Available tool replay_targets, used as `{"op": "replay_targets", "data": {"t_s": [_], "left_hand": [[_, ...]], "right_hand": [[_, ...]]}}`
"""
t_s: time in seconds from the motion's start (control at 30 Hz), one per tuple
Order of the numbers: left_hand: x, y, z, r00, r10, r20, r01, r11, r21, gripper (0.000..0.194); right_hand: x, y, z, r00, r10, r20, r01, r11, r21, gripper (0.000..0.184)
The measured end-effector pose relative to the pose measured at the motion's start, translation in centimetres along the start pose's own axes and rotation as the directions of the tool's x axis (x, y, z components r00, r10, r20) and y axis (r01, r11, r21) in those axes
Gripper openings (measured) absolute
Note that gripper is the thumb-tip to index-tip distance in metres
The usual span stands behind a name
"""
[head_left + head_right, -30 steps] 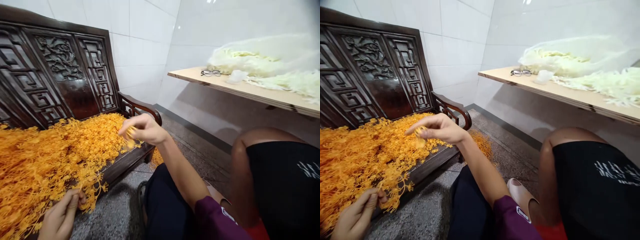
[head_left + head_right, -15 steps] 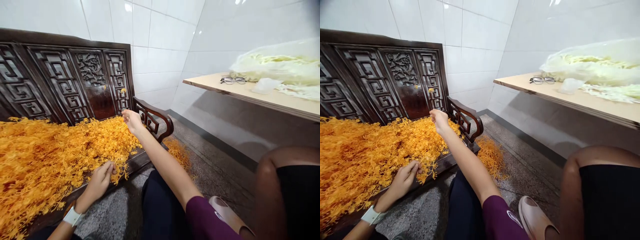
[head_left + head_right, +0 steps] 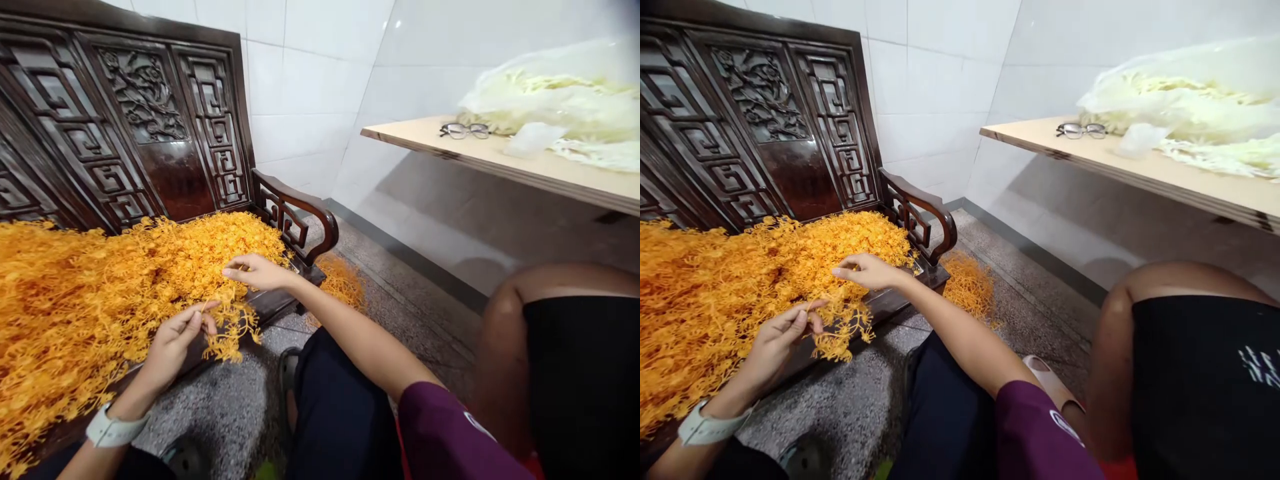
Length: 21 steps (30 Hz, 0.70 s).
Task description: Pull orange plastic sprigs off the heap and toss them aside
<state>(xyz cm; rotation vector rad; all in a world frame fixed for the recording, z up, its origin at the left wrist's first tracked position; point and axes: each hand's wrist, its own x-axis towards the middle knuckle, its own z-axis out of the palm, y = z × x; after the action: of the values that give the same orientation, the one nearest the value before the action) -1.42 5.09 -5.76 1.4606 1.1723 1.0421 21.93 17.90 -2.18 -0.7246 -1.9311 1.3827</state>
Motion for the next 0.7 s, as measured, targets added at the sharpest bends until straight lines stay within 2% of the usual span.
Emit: {"op": "replay_targets", "data": {"t_s": [0.07, 0.17, 0.23, 0.3, 0.37, 0.5, 0.6, 0.7], "left_hand": [[0.4, 0.2, 0.2, 1.0, -0.027, -0.008, 0.026, 0.994, -0.109, 0.046], [0.8, 0.4, 0.7, 0.997, -0.065, 0.043, 0.072, 0.981, -0.182, 0.047], [1.0, 0.6, 1.0, 0.995, -0.073, 0.064, 0.085, 0.975, -0.205, 0.048], [1.1, 0.9, 1.2, 0.995, -0.081, 0.063, 0.094, 0.968, -0.233, 0.049], [1.2, 1.1, 1.3, 0.993, -0.105, 0.061, 0.117, 0.961, -0.252, 0.049], [1.1, 1.0, 1.1, 0.991, -0.123, 0.062, 0.134, 0.959, -0.248, 0.043], [1.2, 0.3, 0.9, 0.992, -0.122, 0.038, 0.126, 0.983, -0.134, 0.045], [1.4, -0.6, 1.0, 0.99, -0.138, -0.018, 0.137, 0.99, -0.018, 0.045]], "right_hand": [[-0.2, 0.5, 0.6, 0.994, -0.013, 0.109, 0.016, 1.0, -0.024, 0.029], [-0.4, 0.8, 1.0, 0.969, 0.042, 0.242, -0.065, 0.994, 0.088, 0.036], [-0.6, 0.6, 0.7, 0.956, 0.049, 0.289, -0.099, 0.982, 0.16, 0.032], [-0.9, 0.2, 0.2, 0.963, 0.028, 0.267, -0.074, 0.983, 0.165, 0.025], [-1.4, -0.3, -0.3, 0.98, 0.032, 0.198, -0.062, 0.987, 0.147, 0.023], [-1.9, -0.7, -0.3, 0.991, 0.119, 0.058, -0.127, 0.979, 0.161, 0.034], [-1.6, -0.5, 0.0, 0.993, 0.119, 0.026, -0.121, 0.985, 0.122, 0.041], [-1.1, -0.5, -0.2, 0.998, 0.055, -0.006, -0.055, 0.998, 0.013, 0.038]]}}
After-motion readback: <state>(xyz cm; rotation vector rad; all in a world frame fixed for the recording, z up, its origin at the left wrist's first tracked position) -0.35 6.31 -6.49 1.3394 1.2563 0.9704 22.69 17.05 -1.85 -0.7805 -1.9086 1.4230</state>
